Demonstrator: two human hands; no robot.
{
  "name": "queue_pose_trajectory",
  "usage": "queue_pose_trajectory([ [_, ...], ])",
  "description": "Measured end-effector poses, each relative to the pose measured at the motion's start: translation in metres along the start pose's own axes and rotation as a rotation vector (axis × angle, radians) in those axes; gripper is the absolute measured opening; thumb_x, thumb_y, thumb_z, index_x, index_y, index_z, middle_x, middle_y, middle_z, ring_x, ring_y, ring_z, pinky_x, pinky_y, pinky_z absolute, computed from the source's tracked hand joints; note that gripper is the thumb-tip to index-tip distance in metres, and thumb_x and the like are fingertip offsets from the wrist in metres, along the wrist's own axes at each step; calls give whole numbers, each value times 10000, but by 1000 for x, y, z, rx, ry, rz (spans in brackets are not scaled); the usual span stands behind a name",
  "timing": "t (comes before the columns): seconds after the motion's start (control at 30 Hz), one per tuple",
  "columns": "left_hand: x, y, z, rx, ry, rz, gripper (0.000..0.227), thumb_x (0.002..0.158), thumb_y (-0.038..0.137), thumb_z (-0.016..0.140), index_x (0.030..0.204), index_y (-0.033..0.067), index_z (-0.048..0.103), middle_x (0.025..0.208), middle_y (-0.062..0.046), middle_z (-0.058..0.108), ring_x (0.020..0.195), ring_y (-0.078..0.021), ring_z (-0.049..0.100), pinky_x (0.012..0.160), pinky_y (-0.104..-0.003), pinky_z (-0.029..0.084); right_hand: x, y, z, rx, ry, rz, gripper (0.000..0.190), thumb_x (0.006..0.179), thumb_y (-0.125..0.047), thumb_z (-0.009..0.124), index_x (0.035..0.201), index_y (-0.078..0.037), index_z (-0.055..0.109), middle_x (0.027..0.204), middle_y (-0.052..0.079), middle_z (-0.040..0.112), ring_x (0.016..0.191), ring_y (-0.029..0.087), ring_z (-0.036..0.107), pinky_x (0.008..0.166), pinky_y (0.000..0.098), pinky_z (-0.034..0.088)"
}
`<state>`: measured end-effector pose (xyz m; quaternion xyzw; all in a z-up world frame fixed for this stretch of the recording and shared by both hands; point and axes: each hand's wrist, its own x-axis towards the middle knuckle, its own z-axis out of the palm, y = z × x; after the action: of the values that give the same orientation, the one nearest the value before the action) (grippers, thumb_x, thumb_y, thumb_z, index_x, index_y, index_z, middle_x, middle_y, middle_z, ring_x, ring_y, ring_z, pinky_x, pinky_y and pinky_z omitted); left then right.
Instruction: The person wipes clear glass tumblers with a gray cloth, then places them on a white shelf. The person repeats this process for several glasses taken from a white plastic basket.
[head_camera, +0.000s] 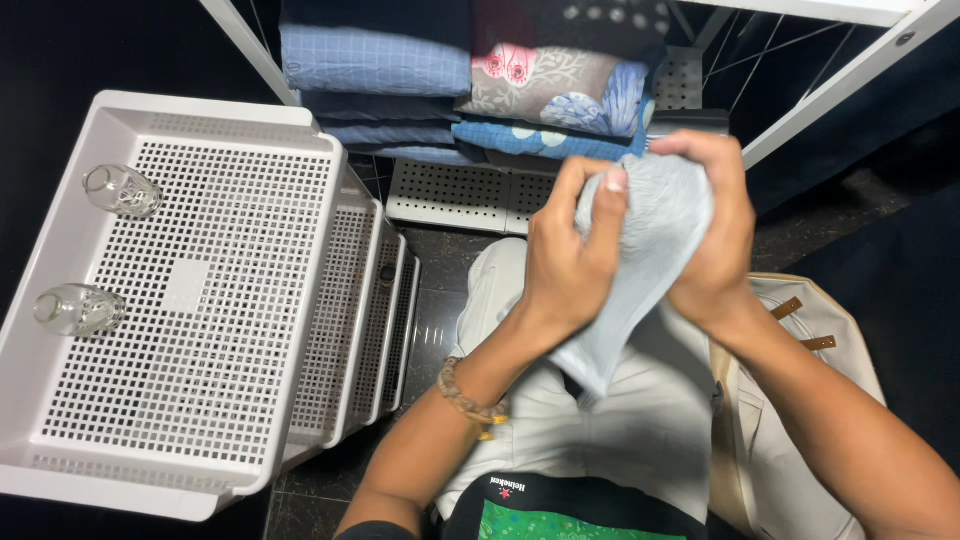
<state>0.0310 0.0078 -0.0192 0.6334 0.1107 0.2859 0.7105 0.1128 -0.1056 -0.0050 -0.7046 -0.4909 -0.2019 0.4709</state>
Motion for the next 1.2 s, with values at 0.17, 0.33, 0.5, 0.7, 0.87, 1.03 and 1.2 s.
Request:
queue_pose_trajectory([
  [0.17, 13, -8, 3, 65, 160, 148, 163, 1000, 187, 527, 957, 113, 666, 889, -75, 691, 920, -141, 626, 899, -334, 504, -3, -23, -7, -39, -37, 44, 668, 985, -563, 517, 1370, -20, 569, 1085, 186, 664, 699, 356, 652, 606, 422, 512],
  [0.33, 1, -5, 12, -451, -43, -265, 245, 1028, 319, 576, 1056, 123, 720, 977, -44, 725, 980, -130, 643, 937, -343, 509, -1, -5, -7, -98, -12, -137, 476, 978, -421, 703, 1307, -84, 632, 985, 205, 648, 712, 315, 619, 666, 414, 516],
  [0.5, -2, -19, 16, 46, 221, 118, 299, 1041, 323, 424, 864, 147, 590, 740, -11, 506, 805, -123, 538, 782, -315, 447, -2, -20, -4, 167, -38, 330, 408, 991, -293, 676, 1315, -51, 622, 1095, 163, 632, 938, 220, 558, 858, 355, 494],
  [0.7, -10, -2, 15, -814, 66, -454, 191, 958, 216, 636, 1048, 64, 709, 836, -40, 669, 824, -110, 649, 760, -272, 514, -28, 3, -1, -17, -44, -308, 660, 809, -389, 898, 1263, 23, 653, 996, 260, 633, 732, 390, 556, 668, 501, 513],
  [0.87, -28, 26, 19, -82, 357, 140, 275, 1029, 310, 508, 807, 148, 501, 734, 91, 409, 732, -35, 392, 725, -246, 371, -19, -23, -13, 578, -74, 477, 860, 816, -728, 654, 1327, -77, 423, 1222, 21, 463, 966, 59, 476, 876, 220, 398],
  [1.03, -38, -15, 31, -711, 270, -134, 226, 1098, 308, 508, 1015, 120, 602, 909, 18, 581, 865, -89, 516, 817, -262, 416, -21, -34, -2, 342, -3, 198, 590, 915, -262, 765, 1294, 62, 450, 1226, 203, 504, 1127, 280, 528, 1028, 385, 453],
  [1.2, -46, -5, 28, -573, 207, -70, 216, 1124, 348, 490, 1056, 174, 598, 977, 92, 564, 916, 2, 477, 844, -172, 390, -29, -36, 8, 193, 91, -4, 323, 1035, 8, 678, 1213, 151, 450, 1115, 351, 488, 1061, 429, 498, 961, 484, 410],
])
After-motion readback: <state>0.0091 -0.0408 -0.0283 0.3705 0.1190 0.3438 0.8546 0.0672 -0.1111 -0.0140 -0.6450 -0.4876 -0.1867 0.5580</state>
